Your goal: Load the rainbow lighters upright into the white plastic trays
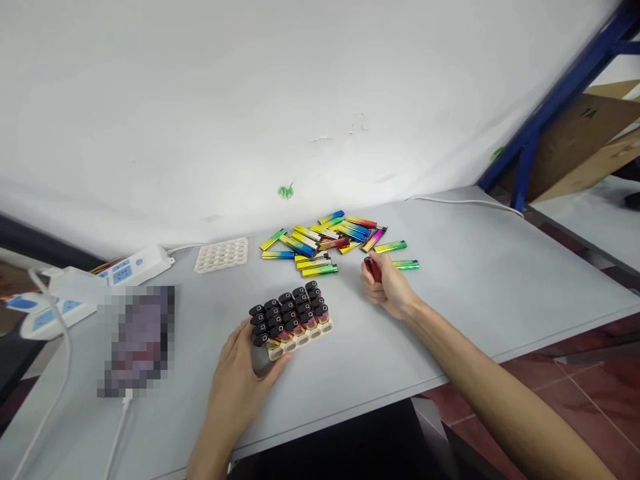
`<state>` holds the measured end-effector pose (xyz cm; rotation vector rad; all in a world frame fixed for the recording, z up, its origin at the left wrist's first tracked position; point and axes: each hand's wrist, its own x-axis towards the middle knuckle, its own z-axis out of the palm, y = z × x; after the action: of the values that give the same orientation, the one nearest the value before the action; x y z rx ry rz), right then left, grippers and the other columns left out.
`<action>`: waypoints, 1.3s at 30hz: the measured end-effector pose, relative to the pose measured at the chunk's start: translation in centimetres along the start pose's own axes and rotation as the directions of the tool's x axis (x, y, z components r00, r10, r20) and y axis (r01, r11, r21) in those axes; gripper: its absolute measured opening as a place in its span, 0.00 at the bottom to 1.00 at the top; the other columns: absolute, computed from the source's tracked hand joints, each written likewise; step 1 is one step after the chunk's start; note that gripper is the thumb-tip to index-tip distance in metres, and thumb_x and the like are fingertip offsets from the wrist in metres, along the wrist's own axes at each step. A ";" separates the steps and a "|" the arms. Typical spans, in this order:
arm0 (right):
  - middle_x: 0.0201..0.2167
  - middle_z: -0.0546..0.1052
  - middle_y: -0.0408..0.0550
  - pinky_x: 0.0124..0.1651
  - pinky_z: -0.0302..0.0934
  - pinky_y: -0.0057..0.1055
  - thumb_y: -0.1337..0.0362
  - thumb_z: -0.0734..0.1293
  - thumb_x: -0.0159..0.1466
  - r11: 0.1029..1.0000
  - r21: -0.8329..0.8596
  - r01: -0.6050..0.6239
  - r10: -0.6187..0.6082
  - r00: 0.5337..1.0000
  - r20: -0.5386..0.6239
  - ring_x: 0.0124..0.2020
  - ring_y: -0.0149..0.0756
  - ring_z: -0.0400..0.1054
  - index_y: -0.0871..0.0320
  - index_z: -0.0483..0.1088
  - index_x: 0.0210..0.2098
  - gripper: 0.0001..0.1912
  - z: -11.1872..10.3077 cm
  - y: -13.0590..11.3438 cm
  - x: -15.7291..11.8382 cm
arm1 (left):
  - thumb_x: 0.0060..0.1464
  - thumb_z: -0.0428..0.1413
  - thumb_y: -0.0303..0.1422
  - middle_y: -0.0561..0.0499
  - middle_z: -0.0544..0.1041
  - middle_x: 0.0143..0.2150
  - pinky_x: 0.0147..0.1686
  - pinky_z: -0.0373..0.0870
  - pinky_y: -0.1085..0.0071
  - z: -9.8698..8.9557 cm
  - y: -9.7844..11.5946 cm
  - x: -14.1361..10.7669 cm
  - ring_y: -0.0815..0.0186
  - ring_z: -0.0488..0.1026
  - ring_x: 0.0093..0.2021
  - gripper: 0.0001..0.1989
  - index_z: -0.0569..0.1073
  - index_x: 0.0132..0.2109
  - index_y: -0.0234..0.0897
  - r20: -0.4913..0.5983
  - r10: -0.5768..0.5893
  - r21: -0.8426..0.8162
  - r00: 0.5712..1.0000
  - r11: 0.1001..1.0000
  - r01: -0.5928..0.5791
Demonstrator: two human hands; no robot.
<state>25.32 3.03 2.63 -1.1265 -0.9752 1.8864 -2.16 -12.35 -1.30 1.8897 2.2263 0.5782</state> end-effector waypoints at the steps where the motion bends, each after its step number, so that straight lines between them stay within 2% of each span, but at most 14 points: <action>1: 0.14 0.42 0.34 0.18 0.32 0.25 0.50 0.52 0.67 1.000 0.004 -0.003 0.003 1.000 -0.002 0.17 0.25 0.32 0.55 0.53 0.17 0.26 0.0 0.0 0.0 | 0.54 0.55 0.54 0.36 0.70 0.59 0.60 0.64 0.47 0.0 0.0 0.0 0.45 0.64 0.63 0.37 0.62 0.62 0.33 -0.006 0.001 0.001 1.000 1.000 -0.001; 5: 0.14 0.43 0.34 0.18 0.32 0.25 0.50 0.52 0.67 0.999 0.033 0.016 -0.015 1.000 -0.015 0.16 0.26 0.32 0.55 0.54 0.17 0.25 0.1 0.0 -0.1 | 0.54 0.55 0.54 0.36 0.69 0.60 0.61 0.64 0.47 0.2 -0.2 -0.1 0.45 0.64 0.63 0.38 0.60 0.63 0.33 -0.029 0.008 0.005 1.000 1.000 -0.008; 10: 0.14 0.43 0.33 0.18 0.32 0.24 0.44 0.55 0.67 0.998 0.040 0.055 -0.055 0.998 0.000 0.16 0.25 0.32 0.55 0.55 0.18 0.28 0.2 -0.1 -0.1 | 0.54 0.56 0.53 0.38 0.69 0.60 0.61 0.65 0.47 0.1 0.0 0.0 0.46 0.64 0.63 0.36 0.62 0.62 0.35 0.001 -0.010 -0.012 1.000 1.000 0.010; 16: 0.13 0.43 0.34 0.18 0.33 0.25 0.51 0.52 0.67 1.000 0.020 0.024 -0.024 0.999 -0.037 0.16 0.26 0.33 0.55 0.53 0.18 0.25 0.2 -0.1 0.0 | 0.54 0.56 0.51 0.38 0.70 0.60 0.60 0.65 0.46 -0.1 -0.1 -0.1 0.45 0.63 0.64 0.36 0.61 0.63 0.36 -0.031 0.026 -0.021 0.999 0.999 -0.027; 20: 0.14 0.43 0.33 0.19 0.32 0.25 0.47 0.54 0.67 1.000 -0.009 0.028 -0.028 0.999 -0.033 0.16 0.25 0.33 0.55 0.56 0.20 0.25 0.1 0.2 0.1 | 0.56 0.56 0.49 0.39 0.68 0.61 0.61 0.65 0.46 -0.2 -0.4 -0.4 0.47 0.63 0.64 0.35 0.60 0.64 0.36 -0.026 0.046 -0.050 0.999 0.998 -0.047; 22: 0.15 0.45 0.33 0.19 0.34 0.25 0.43 0.54 0.67 0.996 -0.057 0.073 -0.074 0.997 -0.032 0.17 0.25 0.34 0.56 0.59 0.23 0.26 0.1 0.4 0.3 | 0.56 0.55 0.49 0.39 0.68 0.61 0.61 0.64 0.46 -0.2 -0.4 -0.4 0.47 0.63 0.64 0.35 0.59 0.65 0.36 -0.024 0.036 -0.072 0.999 0.997 -0.038; 24: 0.17 0.49 0.34 0.20 0.38 0.25 0.42 0.53 0.67 0.972 -0.161 0.172 -0.180 0.983 -0.036 0.17 0.26 0.39 0.56 0.64 0.27 0.26 0.1 0.8 0.5 | 0.56 0.56 0.49 0.39 0.68 0.61 0.61 0.64 0.45 -0.3 -0.2 -0.4 0.47 0.63 0.64 0.35 0.59 0.65 0.35 -0.023 0.018 -0.084 1.000 0.996 -0.020; 26: 0.19 0.57 0.38 0.23 0.46 0.27 0.45 0.53 0.69 0.889 -0.340 0.308 -0.335 0.942 -0.022 0.19 0.28 0.48 0.57 0.67 0.32 0.25 0.0 1.2 0.6 | 0.55 0.56 0.49 0.39 0.69 0.61 0.61 0.64 0.45 -0.4 0.0 -0.4 0.46 0.63 0.64 0.36 0.60 0.64 0.35 -0.019 -0.002 -0.090 1.000 0.996 0.000; 29: 0.29 0.68 0.44 0.34 0.57 0.30 0.49 0.60 0.67 0.644 -0.594 0.482 -0.554 0.829 0.072 0.31 0.33 0.62 0.57 0.70 0.34 0.18 0.0 1.1 -0.1 | 0.55 0.57 0.48 0.39 0.69 0.61 0.61 0.64 0.46 -0.5 0.2 -0.4 0.46 0.63 0.64 0.34 0.60 0.63 0.36 -0.011 -0.010 -0.100 1.000 0.995 0.009; 32: 0.36 0.72 0.47 0.41 0.61 0.33 0.53 0.68 0.63 0.435 -0.704 0.562 -0.666 0.727 0.169 0.40 0.37 0.65 0.55 0.73 0.36 0.12 0.8 0.1 -2.4 | 0.55 0.57 0.47 0.40 0.70 0.60 0.60 0.65 0.46 -0.5 0.2 -0.4 0.46 0.63 0.65 0.34 0.60 0.64 0.37 -0.003 -0.003 -0.103 1.000 0.995 0.003; 33: 0.36 0.72 0.47 0.40 0.61 0.33 0.53 0.69 0.63 0.391 -0.726 0.565 -0.675 0.713 0.191 0.40 0.38 0.65 0.54 0.74 0.38 0.11 1.3 -0.3 -3.5 | 0.55 0.57 0.47 0.40 0.70 0.60 0.60 0.65 0.46 -0.5 0.2 -0.4 0.46 0.63 0.65 0.34 0.60 0.64 0.38 -0.004 0.000 -0.101 1.000 0.995 0.000; 37: 0.39 0.75 0.46 0.36 0.64 0.30 0.59 0.69 0.65 0.301 -0.744 0.596 -0.573 0.737 0.358 0.34 0.32 0.68 0.51 0.75 0.45 0.09 4.2 -1.8 -8.0 | 0.55 0.57 0.48 0.40 0.69 0.61 0.61 0.64 0.45 -0.2 -0.1 -0.4 0.45 0.63 0.65 0.37 0.57 0.66 0.37 -0.017 0.022 -0.095 1.000 0.995 -0.024; 39: 0.40 0.75 0.47 0.37 0.66 0.29 0.61 0.67 0.67 0.232 -0.753 0.616 -0.538 0.726 0.428 0.33 0.31 0.70 0.53 0.73 0.46 0.09 5.8 -1.8 -9.5 | 0.56 0.57 0.48 0.39 0.69 0.61 0.60 0.64 0.45 -0.1 -0.2 -0.5 0.45 0.63 0.64 0.37 0.57 0.67 0.38 -0.026 0.039 -0.097 0.999 0.994 -0.041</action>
<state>23.81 -5.69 9.61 -0.9319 -2.1995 0.7079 -2.33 -12.84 -1.38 1.8928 2.1374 0.7064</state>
